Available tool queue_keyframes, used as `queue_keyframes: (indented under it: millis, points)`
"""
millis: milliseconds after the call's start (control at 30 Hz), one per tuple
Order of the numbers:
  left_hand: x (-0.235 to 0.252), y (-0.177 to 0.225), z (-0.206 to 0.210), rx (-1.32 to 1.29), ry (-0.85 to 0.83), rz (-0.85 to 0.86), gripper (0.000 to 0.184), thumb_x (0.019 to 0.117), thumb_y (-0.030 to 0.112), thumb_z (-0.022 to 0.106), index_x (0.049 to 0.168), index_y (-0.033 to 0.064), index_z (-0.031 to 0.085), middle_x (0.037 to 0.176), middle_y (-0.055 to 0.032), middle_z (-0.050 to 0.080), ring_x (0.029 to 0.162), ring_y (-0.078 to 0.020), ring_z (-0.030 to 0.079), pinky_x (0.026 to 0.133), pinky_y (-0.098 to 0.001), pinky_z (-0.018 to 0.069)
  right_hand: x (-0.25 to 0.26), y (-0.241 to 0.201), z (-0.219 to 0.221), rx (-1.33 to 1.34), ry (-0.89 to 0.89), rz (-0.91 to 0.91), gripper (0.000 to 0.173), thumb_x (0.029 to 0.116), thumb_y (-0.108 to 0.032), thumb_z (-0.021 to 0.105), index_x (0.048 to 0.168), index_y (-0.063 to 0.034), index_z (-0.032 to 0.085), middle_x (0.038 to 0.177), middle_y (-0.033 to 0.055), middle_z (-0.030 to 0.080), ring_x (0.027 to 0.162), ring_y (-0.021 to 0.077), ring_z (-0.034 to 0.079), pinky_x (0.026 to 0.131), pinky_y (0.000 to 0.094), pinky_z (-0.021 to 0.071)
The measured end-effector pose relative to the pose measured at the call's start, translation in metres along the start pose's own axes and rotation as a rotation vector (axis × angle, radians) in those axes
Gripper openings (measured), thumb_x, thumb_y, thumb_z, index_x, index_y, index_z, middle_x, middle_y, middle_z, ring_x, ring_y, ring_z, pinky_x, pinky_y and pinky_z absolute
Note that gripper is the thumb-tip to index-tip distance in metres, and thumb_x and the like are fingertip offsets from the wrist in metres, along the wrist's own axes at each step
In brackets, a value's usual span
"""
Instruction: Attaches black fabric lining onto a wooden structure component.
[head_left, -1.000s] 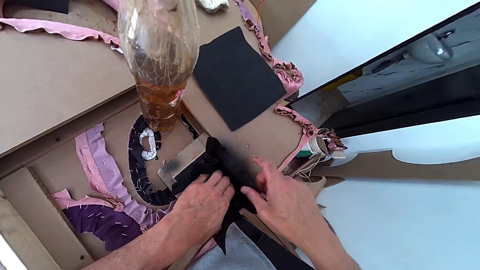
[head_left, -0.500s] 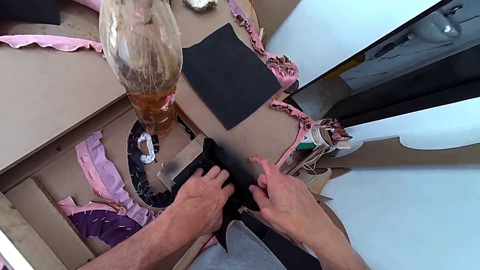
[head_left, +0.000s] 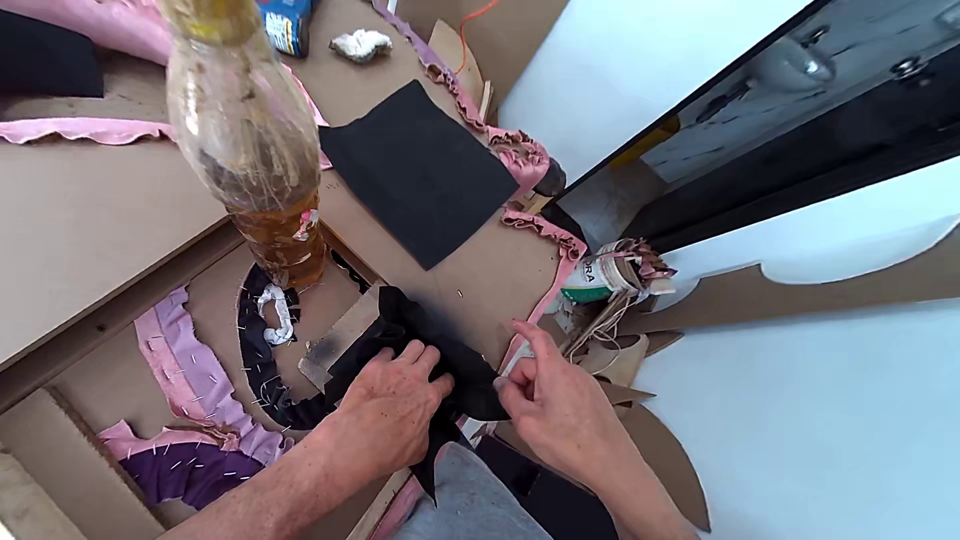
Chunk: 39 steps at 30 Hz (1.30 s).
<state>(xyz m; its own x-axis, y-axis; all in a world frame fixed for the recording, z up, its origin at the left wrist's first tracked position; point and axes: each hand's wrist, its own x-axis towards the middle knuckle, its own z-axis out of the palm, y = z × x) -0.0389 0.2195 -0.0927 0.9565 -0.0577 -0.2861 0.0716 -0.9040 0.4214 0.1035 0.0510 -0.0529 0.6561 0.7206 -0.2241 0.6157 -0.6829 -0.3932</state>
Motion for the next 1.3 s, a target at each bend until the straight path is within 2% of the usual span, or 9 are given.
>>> queue_keyframes:
  millis: [133, 267, 433, 667, 767, 900, 1033, 1167, 1300]
  points:
    - [-0.003, -0.012, 0.0, -0.091, 0.034, 0.057, 0.035, 0.0923, 0.019, 0.062, 0.126, 0.0229, 0.07, 0.126, -0.0021, 0.062, 0.122, -0.0232, 0.057, 0.091, -0.0438, 0.054, -0.026, 0.011, -0.016, 0.001, 0.21, -0.277, 0.064, 0.0921, -0.039, 0.06, 0.15, -0.0143, 0.046, 0.086, -0.011, 0.067, 0.062, 0.0019, 0.056, 0.052, 0.0254, 0.0507]
    - [-0.004, -0.014, -0.002, -0.134, 0.029, 0.056, 0.039, 0.0916, 0.018, 0.062, 0.129, 0.026, 0.069, 0.118, -0.0012, 0.066, 0.115, -0.0223, 0.06, 0.087, -0.0431, 0.0546, -0.048, 0.003, 0.0, -0.151, 0.248, -0.577, 0.042, 0.0955, -0.027, 0.061, 0.136, -0.0148, 0.059, 0.11, 0.0018, 0.075, 0.077, 0.0158, 0.067, 0.061, 0.0336, 0.0552]
    - [-0.002, -0.016, -0.008, -0.156, -0.055, 0.048, 0.043, 0.0925, 0.018, 0.06, 0.133, 0.0278, 0.067, 0.113, -0.0024, 0.067, 0.111, -0.0228, 0.062, 0.086, -0.0441, 0.0541, -0.039, 0.013, 0.051, -0.175, 0.473, -0.608, 0.033, 0.1015, -0.015, 0.055, 0.132, -0.0106, 0.066, 0.085, 0.0021, 0.076, 0.06, 0.0151, 0.066, 0.05, 0.0307, 0.0525]
    - [0.001, 0.003, -0.006, -0.157, -0.11, -0.069, 0.035, 0.092, 0.016, 0.061, 0.126, 0.0195, 0.068, 0.118, -0.0069, 0.067, 0.117, -0.0279, 0.062, 0.089, -0.0494, 0.0542, -0.042, 0.017, 0.066, 0.037, 0.556, -0.609, 0.031, 0.1038, -0.018, 0.055, 0.131, -0.0056, 0.063, 0.091, 0.0025, 0.077, 0.073, 0.0117, 0.07, 0.068, 0.0258, 0.0583]
    - [0.003, 0.003, -0.006, -0.165, -0.108, -0.06, 0.036, 0.0945, 0.015, 0.057, 0.129, 0.0178, 0.067, 0.125, -0.0096, 0.065, 0.12, -0.0298, 0.06, 0.092, -0.0506, 0.0534, -0.039, 0.023, 0.06, 0.043, 0.506, -0.621, 0.031, 0.104, -0.02, 0.056, 0.132, -0.0094, 0.064, 0.091, 0.0008, 0.077, 0.073, 0.0111, 0.07, 0.068, 0.0266, 0.0585]
    - [-0.001, -0.011, -0.004, -0.184, -0.036, 0.035, 0.035, 0.0959, 0.012, 0.056, 0.129, 0.0162, 0.068, 0.128, -0.0078, 0.062, 0.122, -0.027, 0.059, 0.097, -0.0451, 0.0532, -0.038, 0.013, 0.028, 0.156, 0.445, -0.463, 0.048, 0.0978, -0.029, 0.062, 0.139, -0.0062, 0.057, 0.091, -0.0021, 0.075, 0.061, 0.0031, 0.06, 0.051, 0.0219, 0.0511]
    - [0.0, -0.011, -0.008, -0.109, -0.076, 0.085, 0.039, 0.0957, 0.01, 0.058, 0.133, 0.0176, 0.065, 0.126, -0.01, 0.063, 0.12, -0.0294, 0.06, 0.094, -0.0459, 0.0548, -0.025, -0.01, 0.008, -0.142, 0.346, -0.26, 0.065, 0.0896, -0.046, 0.065, 0.143, -0.0098, 0.057, 0.089, -0.004, 0.071, 0.064, 0.0117, 0.061, 0.055, 0.0361, 0.0538]
    - [0.008, -0.02, -0.016, -0.062, -0.153, 0.158, 0.043, 0.0948, 0.015, 0.058, 0.137, 0.0223, 0.064, 0.119, -0.0081, 0.067, 0.112, -0.028, 0.064, 0.091, -0.048, 0.0546, -0.013, -0.003, 0.018, -0.164, 0.257, -0.216, 0.053, 0.0875, -0.024, 0.06, 0.141, -0.0185, 0.063, 0.058, -0.0083, 0.052, 0.048, 0.0118, 0.051, 0.046, 0.0365, 0.0464]
    - [0.011, -0.014, -0.02, -0.074, -0.229, 0.113, 0.045, 0.0948, 0.018, 0.057, 0.139, 0.023, 0.062, 0.117, -0.0075, 0.069, 0.106, -0.028, 0.067, 0.086, -0.0507, 0.0546, -0.016, -0.002, 0.017, 0.1, 0.17, -0.013, 0.058, 0.0873, -0.024, 0.062, 0.145, -0.0246, 0.057, 0.057, -0.0139, 0.049, 0.047, 0.0036, 0.048, 0.047, 0.0302, 0.047]
